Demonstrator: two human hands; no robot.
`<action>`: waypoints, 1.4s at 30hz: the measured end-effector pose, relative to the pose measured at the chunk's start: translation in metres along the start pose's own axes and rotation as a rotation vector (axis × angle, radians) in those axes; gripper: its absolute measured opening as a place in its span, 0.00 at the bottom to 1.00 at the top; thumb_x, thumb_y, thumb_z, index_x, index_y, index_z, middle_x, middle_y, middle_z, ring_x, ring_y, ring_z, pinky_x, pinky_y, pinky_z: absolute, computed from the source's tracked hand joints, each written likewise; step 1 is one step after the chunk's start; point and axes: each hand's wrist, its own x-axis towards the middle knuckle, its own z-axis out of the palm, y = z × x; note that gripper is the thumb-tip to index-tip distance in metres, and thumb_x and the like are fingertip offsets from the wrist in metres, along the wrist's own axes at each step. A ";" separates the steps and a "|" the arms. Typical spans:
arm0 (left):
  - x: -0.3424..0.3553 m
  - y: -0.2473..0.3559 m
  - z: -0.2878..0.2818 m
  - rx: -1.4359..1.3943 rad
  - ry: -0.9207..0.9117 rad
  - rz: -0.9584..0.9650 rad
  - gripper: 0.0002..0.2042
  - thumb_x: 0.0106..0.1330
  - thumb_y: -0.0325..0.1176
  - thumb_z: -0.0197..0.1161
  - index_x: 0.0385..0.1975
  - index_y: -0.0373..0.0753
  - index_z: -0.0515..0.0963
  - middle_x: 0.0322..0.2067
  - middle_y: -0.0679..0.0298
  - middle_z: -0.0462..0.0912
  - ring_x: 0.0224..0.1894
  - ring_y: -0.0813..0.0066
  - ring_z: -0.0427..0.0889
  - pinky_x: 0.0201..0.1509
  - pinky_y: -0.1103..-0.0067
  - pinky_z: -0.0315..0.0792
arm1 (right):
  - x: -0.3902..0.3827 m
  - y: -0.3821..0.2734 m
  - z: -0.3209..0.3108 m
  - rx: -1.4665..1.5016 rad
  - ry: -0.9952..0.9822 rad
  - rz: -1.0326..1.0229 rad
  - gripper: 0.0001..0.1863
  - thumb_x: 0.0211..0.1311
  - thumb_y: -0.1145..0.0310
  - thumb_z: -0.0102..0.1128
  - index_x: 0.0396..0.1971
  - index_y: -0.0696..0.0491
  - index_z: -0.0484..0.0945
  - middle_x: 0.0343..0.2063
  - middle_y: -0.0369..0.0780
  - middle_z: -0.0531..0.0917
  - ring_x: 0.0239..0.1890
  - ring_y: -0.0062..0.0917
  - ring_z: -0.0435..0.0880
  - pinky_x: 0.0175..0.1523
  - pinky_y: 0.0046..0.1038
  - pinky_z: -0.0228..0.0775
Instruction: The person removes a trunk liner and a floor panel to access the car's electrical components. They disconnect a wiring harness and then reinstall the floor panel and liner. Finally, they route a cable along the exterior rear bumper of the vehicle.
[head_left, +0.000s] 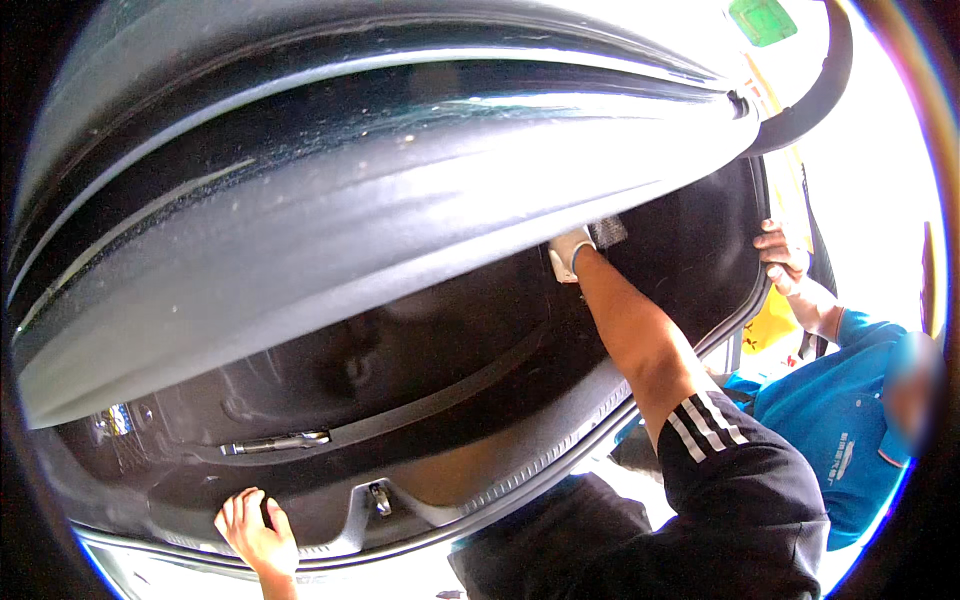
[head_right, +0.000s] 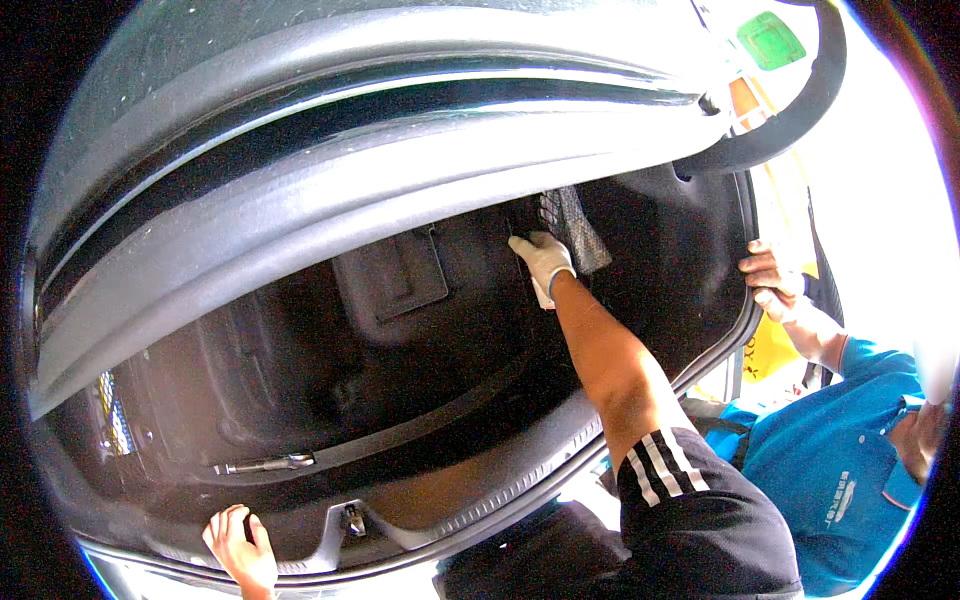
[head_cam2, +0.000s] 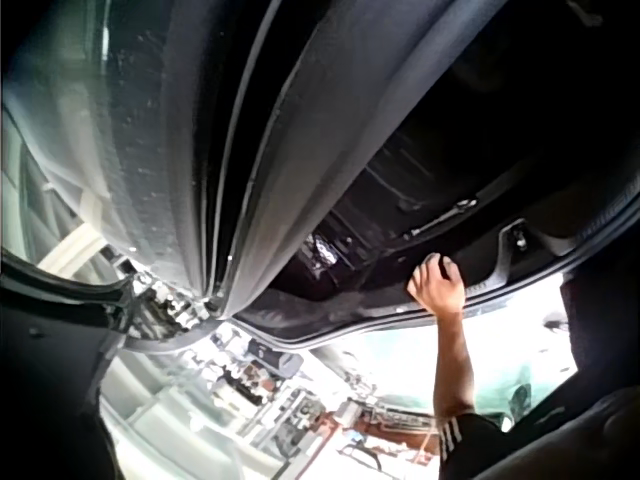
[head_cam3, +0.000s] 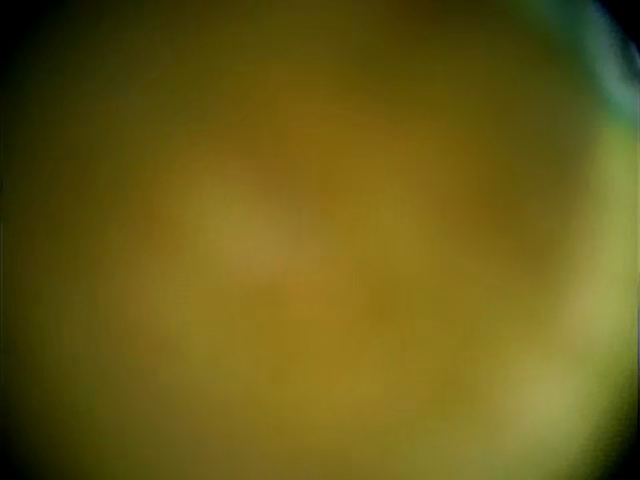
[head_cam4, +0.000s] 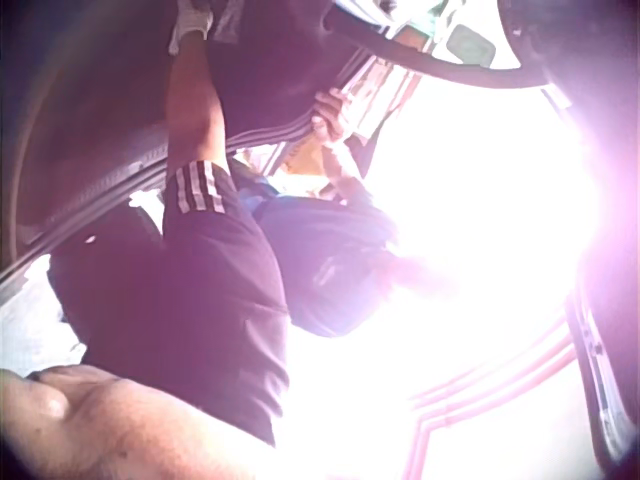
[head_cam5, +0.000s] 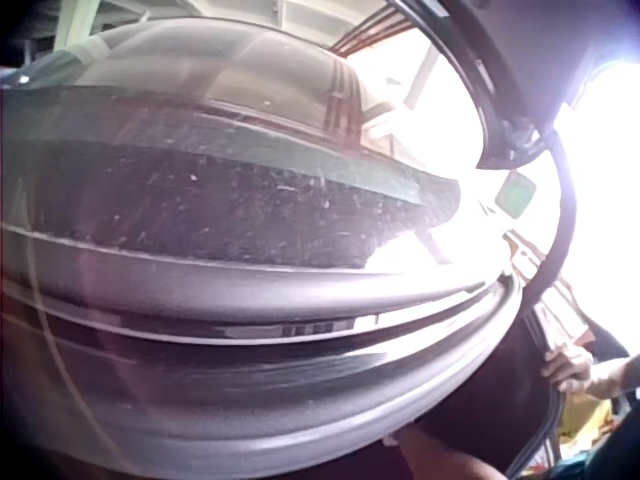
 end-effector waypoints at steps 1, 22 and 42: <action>-0.004 -0.009 -0.009 0.051 -0.011 -0.029 0.10 0.60 0.30 0.63 0.39 0.35 0.80 0.41 0.55 0.84 0.49 0.52 0.80 0.61 0.59 0.66 | -0.014 -0.043 0.019 0.196 -0.125 0.125 0.51 0.59 0.39 0.69 0.72 0.60 0.64 0.67 0.56 0.73 0.70 0.45 0.72 0.72 0.43 0.64; -0.008 -0.007 -0.001 0.095 -0.026 -0.023 0.10 0.64 0.34 0.63 0.40 0.36 0.80 0.41 0.55 0.84 0.49 0.53 0.80 0.61 0.60 0.65 | -0.143 -0.170 -0.035 0.135 -0.268 -0.320 0.30 0.65 0.42 0.68 0.46 0.58 0.87 0.33 0.43 0.90 0.33 0.25 0.87 0.44 0.31 0.78; 0.121 0.258 0.224 -0.332 -1.026 0.120 0.42 0.58 0.63 0.73 0.55 0.25 0.79 0.56 0.39 0.81 0.61 0.46 0.80 0.65 0.64 0.73 | -0.051 -0.072 0.038 0.317 -0.137 0.096 0.39 0.64 0.38 0.65 0.58 0.61 0.79 0.56 0.56 0.82 0.61 0.50 0.80 0.66 0.42 0.70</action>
